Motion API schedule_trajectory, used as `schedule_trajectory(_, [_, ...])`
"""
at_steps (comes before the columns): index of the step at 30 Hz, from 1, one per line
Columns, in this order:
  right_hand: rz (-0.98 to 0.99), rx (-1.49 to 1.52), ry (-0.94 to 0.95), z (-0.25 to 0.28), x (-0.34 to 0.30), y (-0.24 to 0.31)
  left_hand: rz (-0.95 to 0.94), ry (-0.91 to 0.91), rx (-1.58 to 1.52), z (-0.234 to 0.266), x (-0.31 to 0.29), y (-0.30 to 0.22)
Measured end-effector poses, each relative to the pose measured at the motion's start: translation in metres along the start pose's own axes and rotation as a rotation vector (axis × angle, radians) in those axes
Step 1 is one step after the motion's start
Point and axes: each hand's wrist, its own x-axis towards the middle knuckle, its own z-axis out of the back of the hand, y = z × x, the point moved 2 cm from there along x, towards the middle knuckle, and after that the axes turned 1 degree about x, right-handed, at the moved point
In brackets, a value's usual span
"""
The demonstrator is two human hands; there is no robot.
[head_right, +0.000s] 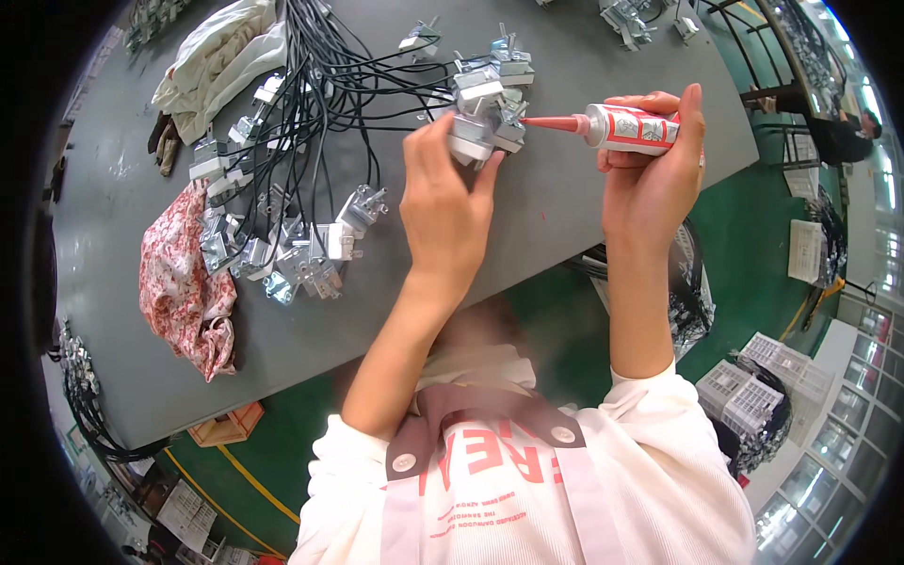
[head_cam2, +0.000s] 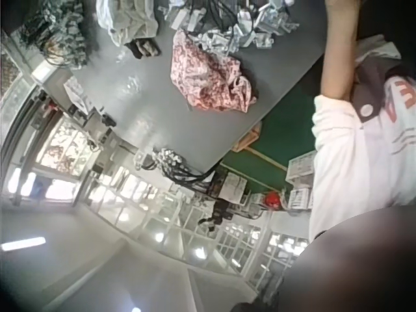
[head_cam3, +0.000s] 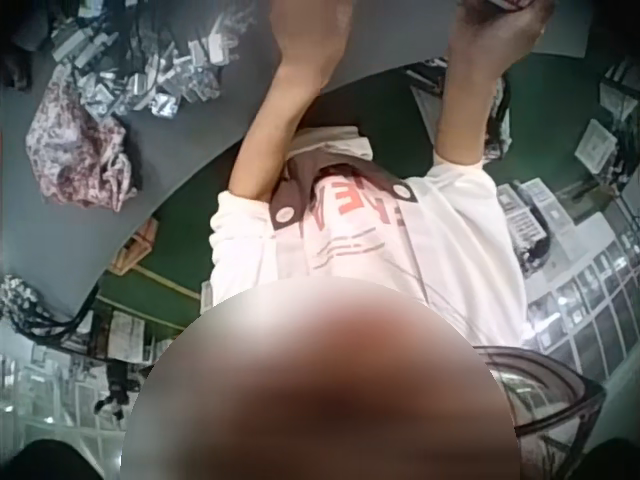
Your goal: Applying sealant or adhesive from a tube to small electrical components with wires on a factory workbench.
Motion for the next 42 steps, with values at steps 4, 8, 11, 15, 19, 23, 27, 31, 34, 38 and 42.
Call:
schedule_trajectory(4, [0.038, -0.029, 0.054, -0.001, 0.007, 0.000, 0.073, -0.120, -0.563, 0.016, -0.020, 0.006])
schedule_trajectory(8, [0.094, -0.092, 0.179, -0.019, 0.017, 0.002, 0.282, -0.131, -0.954, 0.040, -0.023, 0.009])
schedule_trajectory(11, [0.286, -0.044, 0.471, -0.028, 0.024, 0.005, 0.462, -0.162, -1.122, 0.053, -0.020, 0.004])
schedule_trajectory(15, [0.430, -0.267, 0.769, -0.043, 0.027, 0.009, 0.686, -0.121, -1.304, 0.070, -0.011, -0.001])
schedule_trajectory(19, [0.523, -0.341, 0.894, -0.060, 0.032, 0.011, 0.757, -0.084, -1.449, 0.078, -0.009, 0.002])
schedule_trajectory(23, [0.536, -0.338, 0.918, -0.067, 0.034, 0.012, 0.819, -0.063, -1.514, 0.080, -0.007, 0.001])
schedule_trajectory(27, [0.517, -0.390, 0.948, -0.070, 0.031, 0.012, 0.827, -0.052, -1.536, 0.080, -0.006, 0.002])
schedule_trajectory(31, [0.544, -0.397, 0.953, -0.072, 0.033, 0.013, 0.830, -0.067, -1.547, 0.080, -0.007, 0.003])
schedule_trajectory(34, [0.509, -0.386, 0.951, -0.073, 0.032, 0.011, 0.836, -0.069, -1.555, 0.080, -0.007, 0.003])
schedule_trajectory(38, [0.532, -0.405, 0.949, -0.074, 0.032, 0.011, 0.841, -0.071, -1.556, 0.079, -0.007, 0.002])
schedule_trajectory(42, [0.517, -0.423, 0.967, -0.075, 0.033, 0.011, 0.837, -0.062, -1.553, 0.079, -0.008, 0.002])
